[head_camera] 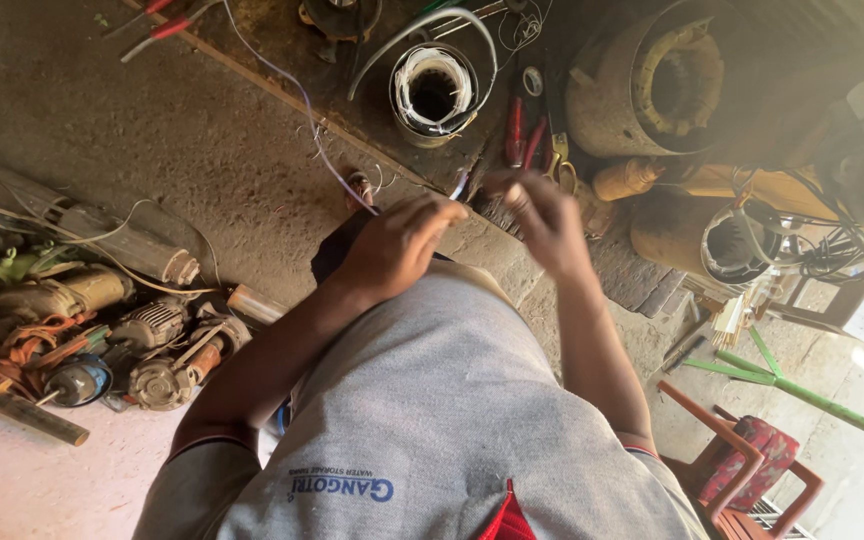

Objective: The person strips the ends of a black wire and then winds it around a cylindrical metal core. They use a white string to tie off the wound wire and continue winding additional wire around the core.

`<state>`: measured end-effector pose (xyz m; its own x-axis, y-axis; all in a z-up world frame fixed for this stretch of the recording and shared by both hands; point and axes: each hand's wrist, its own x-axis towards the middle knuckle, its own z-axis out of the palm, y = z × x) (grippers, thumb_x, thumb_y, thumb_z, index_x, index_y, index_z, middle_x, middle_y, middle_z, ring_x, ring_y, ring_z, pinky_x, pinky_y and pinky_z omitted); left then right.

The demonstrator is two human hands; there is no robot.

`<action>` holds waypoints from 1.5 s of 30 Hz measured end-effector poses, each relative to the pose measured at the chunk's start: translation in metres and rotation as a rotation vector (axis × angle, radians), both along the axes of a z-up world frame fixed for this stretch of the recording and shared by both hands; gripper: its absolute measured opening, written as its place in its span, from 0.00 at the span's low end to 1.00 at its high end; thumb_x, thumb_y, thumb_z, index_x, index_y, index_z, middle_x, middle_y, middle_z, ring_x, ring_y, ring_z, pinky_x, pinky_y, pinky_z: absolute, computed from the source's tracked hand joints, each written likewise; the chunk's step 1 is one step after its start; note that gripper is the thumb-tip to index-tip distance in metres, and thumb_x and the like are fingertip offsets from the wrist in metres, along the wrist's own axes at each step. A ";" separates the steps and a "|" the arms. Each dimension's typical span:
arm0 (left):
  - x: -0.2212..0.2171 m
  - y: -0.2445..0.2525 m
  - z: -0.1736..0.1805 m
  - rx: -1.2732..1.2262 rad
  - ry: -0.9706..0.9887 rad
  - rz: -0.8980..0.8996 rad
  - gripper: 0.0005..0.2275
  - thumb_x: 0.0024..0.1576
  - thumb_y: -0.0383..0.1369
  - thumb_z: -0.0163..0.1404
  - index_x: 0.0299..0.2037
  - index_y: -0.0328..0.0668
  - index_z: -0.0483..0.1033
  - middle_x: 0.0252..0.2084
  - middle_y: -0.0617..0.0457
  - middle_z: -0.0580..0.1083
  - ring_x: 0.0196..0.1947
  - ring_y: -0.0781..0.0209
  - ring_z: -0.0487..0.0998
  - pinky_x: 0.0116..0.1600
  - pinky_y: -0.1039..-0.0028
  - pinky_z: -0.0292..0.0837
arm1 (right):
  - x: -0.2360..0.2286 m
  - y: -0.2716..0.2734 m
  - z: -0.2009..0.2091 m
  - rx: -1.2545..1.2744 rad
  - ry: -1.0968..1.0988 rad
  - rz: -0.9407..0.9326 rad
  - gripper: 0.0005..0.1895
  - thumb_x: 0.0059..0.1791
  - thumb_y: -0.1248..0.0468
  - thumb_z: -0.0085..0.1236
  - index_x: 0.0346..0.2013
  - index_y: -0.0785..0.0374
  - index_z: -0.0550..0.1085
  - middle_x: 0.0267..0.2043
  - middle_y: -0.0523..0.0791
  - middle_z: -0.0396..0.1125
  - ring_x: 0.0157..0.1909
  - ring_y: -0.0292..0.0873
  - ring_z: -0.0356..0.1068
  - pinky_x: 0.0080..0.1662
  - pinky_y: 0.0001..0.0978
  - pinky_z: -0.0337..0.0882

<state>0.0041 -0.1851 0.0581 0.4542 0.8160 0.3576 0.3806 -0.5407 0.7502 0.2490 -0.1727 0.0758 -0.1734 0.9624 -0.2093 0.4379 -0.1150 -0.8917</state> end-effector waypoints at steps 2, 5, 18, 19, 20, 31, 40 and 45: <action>0.009 0.002 0.002 0.024 0.024 -0.042 0.11 0.62 0.20 0.47 0.53 0.37 0.72 0.47 0.47 0.78 0.48 0.54 0.82 0.54 0.64 0.79 | -0.019 -0.007 0.009 -0.099 0.302 0.041 0.16 0.58 0.57 0.49 0.55 0.62 0.75 0.52 0.48 0.73 0.53 0.42 0.74 0.55 0.36 0.76; 0.011 0.004 0.006 -0.049 0.008 -0.108 0.10 0.61 0.22 0.49 0.52 0.37 0.73 0.47 0.46 0.78 0.48 0.52 0.82 0.54 0.64 0.79 | -0.035 -0.006 0.014 -0.168 0.632 -0.048 0.13 0.60 0.58 0.49 0.50 0.64 0.75 0.55 0.49 0.73 0.53 0.42 0.73 0.53 0.36 0.74; -0.002 0.123 -0.068 0.270 0.352 0.493 0.13 0.67 0.33 0.54 0.57 0.32 0.76 0.53 0.45 0.72 0.48 0.57 0.79 0.49 0.71 0.82 | -0.016 0.013 -0.003 -0.108 0.906 -0.263 0.05 0.63 0.64 0.44 0.46 0.60 0.68 0.41 0.41 0.62 0.35 0.31 0.53 0.40 0.23 0.58; 0.000 0.125 -0.074 0.192 0.329 0.473 0.12 0.69 0.30 0.53 0.58 0.31 0.77 0.55 0.44 0.72 0.49 0.57 0.79 0.48 0.72 0.82 | -0.016 0.015 -0.006 -0.104 0.895 -0.271 0.05 0.63 0.64 0.44 0.46 0.60 0.68 0.41 0.41 0.62 0.35 0.31 0.54 0.40 0.23 0.58; 0.000 0.125 -0.078 0.114 0.307 0.450 0.11 0.71 0.28 0.53 0.59 0.30 0.78 0.57 0.43 0.72 0.50 0.56 0.79 0.48 0.73 0.83 | -0.016 0.015 -0.010 -0.100 0.885 -0.282 0.05 0.63 0.64 0.44 0.46 0.60 0.68 0.41 0.41 0.62 0.35 0.31 0.54 0.40 0.23 0.59; 0.011 0.103 -0.055 0.371 0.297 0.343 0.20 0.64 0.45 0.52 0.51 0.32 0.75 0.51 0.39 0.74 0.53 0.46 0.74 0.60 0.56 0.70 | -0.020 0.073 -0.006 0.191 0.210 -0.234 0.18 0.58 0.58 0.61 0.59 0.63 0.72 0.45 0.42 0.68 0.43 0.30 0.65 0.44 0.23 0.65; 0.009 0.100 -0.048 0.208 0.436 0.138 0.19 0.62 0.44 0.59 0.55 0.39 0.78 0.48 0.53 0.77 0.57 0.58 0.71 0.71 0.49 0.48 | -0.026 0.120 0.016 0.006 0.026 -0.112 0.11 0.54 0.62 0.61 0.46 0.65 0.75 0.33 0.41 0.71 0.30 0.34 0.69 0.31 0.29 0.69; -0.034 0.153 -0.045 0.322 0.463 -0.230 0.09 0.58 0.32 0.57 0.48 0.48 0.80 0.51 0.60 0.79 0.68 0.60 0.68 0.77 0.49 0.51 | -0.032 0.077 0.005 0.127 -0.190 -0.126 0.12 0.52 0.62 0.68 0.38 0.67 0.74 0.27 0.43 0.67 0.29 0.35 0.63 0.32 0.32 0.63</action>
